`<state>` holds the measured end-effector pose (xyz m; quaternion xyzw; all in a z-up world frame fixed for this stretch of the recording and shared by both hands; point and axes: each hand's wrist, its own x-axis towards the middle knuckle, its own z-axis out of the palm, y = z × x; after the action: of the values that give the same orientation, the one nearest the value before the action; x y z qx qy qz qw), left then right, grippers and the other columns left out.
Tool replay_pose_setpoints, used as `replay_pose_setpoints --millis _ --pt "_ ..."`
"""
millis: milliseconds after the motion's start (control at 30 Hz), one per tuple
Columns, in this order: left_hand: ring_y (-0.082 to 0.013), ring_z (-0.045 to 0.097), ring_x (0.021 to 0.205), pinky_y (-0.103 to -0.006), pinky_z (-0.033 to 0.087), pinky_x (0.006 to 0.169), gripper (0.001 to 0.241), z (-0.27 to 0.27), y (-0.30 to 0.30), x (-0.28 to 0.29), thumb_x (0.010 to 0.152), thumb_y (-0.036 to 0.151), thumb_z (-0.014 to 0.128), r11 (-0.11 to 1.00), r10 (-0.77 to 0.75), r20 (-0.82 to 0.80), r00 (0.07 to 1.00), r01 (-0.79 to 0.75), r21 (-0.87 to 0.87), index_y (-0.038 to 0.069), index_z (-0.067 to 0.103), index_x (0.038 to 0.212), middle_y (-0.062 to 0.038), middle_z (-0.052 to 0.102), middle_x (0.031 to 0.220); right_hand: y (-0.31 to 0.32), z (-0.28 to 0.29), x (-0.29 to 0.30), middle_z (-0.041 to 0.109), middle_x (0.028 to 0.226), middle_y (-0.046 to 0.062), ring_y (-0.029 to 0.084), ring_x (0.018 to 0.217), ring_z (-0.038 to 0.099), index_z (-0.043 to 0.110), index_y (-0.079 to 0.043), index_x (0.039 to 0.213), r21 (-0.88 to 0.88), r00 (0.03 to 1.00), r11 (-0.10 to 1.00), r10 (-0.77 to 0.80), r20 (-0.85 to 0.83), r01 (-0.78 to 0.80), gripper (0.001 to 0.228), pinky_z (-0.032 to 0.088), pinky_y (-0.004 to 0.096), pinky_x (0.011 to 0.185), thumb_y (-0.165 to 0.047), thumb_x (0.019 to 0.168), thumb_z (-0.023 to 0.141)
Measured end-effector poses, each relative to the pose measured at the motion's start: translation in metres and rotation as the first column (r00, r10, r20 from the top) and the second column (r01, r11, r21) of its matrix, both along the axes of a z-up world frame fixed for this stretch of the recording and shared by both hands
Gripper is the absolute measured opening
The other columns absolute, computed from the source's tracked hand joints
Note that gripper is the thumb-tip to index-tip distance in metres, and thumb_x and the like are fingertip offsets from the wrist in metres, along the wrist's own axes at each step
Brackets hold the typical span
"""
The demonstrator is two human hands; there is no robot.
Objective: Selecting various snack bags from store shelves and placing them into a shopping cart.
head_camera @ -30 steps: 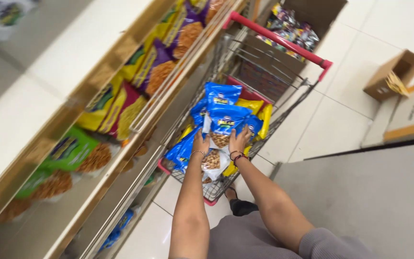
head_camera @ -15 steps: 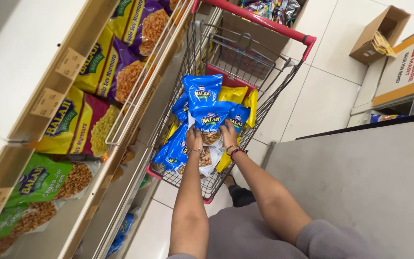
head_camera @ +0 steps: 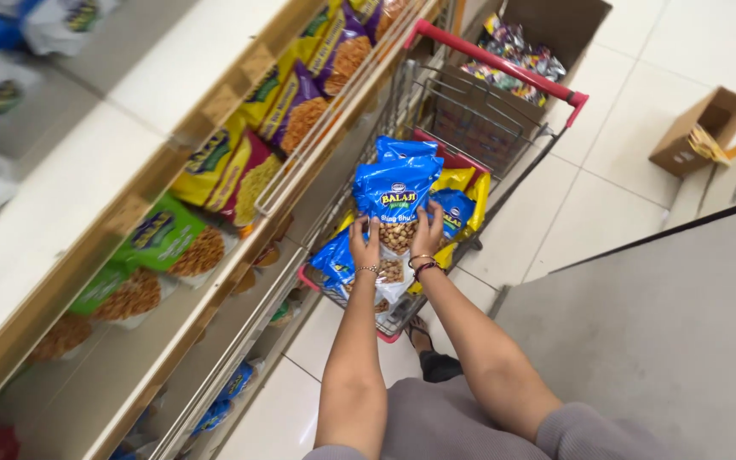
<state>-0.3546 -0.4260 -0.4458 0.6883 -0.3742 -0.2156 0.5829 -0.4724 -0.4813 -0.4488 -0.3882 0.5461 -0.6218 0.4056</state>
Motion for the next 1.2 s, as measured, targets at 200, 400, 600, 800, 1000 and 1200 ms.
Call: replay_pose_setpoints --millis 200,400,600,800,1000,1200 --pt "-0.0270 0.064 0.103 -0.0387 0.049 0.094 0.036 0.104 0.037 0.031 0.099 0.035 0.067 0.972 0.135 0.072 0.988 -0.117 -0.205 0.000 0.066 0.111 -0.014 0.065 0.107 0.012 0.079 0.053 0.066 0.121 0.010 0.020 0.110 0.061 0.058 -0.003 0.125 -0.212 0.975 0.973 0.130 0.178 -0.091 0.032 0.047 0.032 0.098 -0.018 0.097 0.062" --pt "-0.0304 0.063 0.104 -0.0396 0.049 0.094 0.037 0.203 0.077 0.071 0.101 0.034 0.065 0.886 0.296 0.100 0.950 -0.234 -0.401 0.000 0.066 0.113 -0.016 0.065 0.109 0.034 0.172 0.118 0.063 0.119 0.010 0.019 0.111 0.057 0.060 -0.001 0.124 -0.379 0.929 0.912 0.266 0.259 -0.156 0.029 0.046 0.033 0.100 -0.016 0.100 0.062" --pt "-0.0343 0.060 0.120 -0.0421 0.044 0.106 0.043 0.303 0.111 0.123 0.108 0.037 0.056 0.774 0.439 0.210 0.874 -0.249 -0.582 -0.001 0.060 0.127 -0.018 0.061 0.125 0.068 0.305 0.177 0.062 0.120 0.007 0.019 0.112 0.056 0.059 -0.002 0.127 -0.613 0.815 0.761 0.484 0.319 -0.213 0.031 0.044 0.033 0.102 -0.014 0.099 0.061" --pt "-0.0324 0.061 0.119 -0.0408 0.046 0.105 0.045 0.399 0.136 0.177 0.107 0.039 0.056 0.719 0.496 0.244 0.833 -0.237 -0.653 0.002 0.059 0.131 -0.017 0.061 0.124 0.062 0.389 0.233 0.062 0.123 0.009 0.018 0.113 0.058 0.055 -0.002 0.129 -0.729 0.678 0.593 0.693 0.245 -0.343 0.029 0.047 0.031 0.102 -0.013 0.102 0.058" --pt "-0.0318 0.065 0.118 -0.0406 0.049 0.103 0.043 0.453 0.135 0.223 0.104 0.040 0.057 0.697 0.621 0.250 0.743 -0.377 -0.611 0.007 0.064 0.131 -0.015 0.069 0.125 0.055 0.444 0.273 0.064 0.122 0.010 0.016 0.106 0.060 0.058 -0.004 0.130 -0.732 0.670 0.493 0.740 0.069 -0.470 0.029 0.051 0.030 0.093 -0.015 0.103 0.063" --pt "-0.0363 0.065 0.120 -0.0434 0.049 0.104 0.044 0.447 0.095 0.262 0.105 0.039 0.055 0.612 0.724 0.210 0.657 -0.471 -0.635 0.008 0.064 0.134 -0.018 0.071 0.129 0.019 0.446 0.313 0.065 0.120 0.008 0.014 0.107 0.063 0.055 -0.006 0.133 -0.727 0.677 0.421 0.731 -0.082 -0.543 0.035 0.054 0.027 0.087 -0.018 0.102 0.068"
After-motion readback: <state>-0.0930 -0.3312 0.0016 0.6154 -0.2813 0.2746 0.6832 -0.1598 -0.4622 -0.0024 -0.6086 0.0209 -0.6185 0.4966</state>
